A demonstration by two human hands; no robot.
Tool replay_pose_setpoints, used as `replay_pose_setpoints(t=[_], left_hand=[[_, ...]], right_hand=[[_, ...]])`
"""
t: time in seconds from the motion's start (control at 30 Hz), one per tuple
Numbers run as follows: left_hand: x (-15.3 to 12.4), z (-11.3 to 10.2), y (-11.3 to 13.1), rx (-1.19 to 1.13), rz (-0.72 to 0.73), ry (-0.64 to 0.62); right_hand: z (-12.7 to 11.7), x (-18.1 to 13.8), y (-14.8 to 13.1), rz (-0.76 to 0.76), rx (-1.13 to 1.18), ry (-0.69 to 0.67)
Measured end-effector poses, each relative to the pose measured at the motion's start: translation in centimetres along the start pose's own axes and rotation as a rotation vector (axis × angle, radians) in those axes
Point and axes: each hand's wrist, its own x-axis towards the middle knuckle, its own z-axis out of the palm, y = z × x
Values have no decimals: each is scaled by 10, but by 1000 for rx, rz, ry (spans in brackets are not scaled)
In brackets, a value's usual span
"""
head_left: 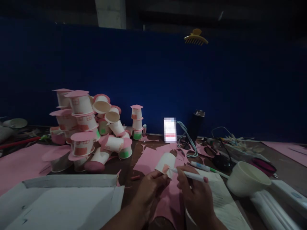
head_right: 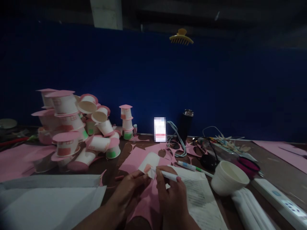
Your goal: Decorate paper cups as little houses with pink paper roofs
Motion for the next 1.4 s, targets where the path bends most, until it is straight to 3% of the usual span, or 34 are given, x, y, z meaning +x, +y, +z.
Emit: replay_pose_setpoints(t=[0.17,0.8,1.23,1.4], left_hand=[[1,-1,1,-1,-6,8],[3,-2,0,-51,9,1],[0,0,3,-59,-14,70],[2,-1,2,-73,-12,35]], right_hand=[[2,-1,4,-66,-8,-24],[4,-1,7,-27,-3,-1],[2,0,5,15,20,2],[1,0,6,-46,5,-25]])
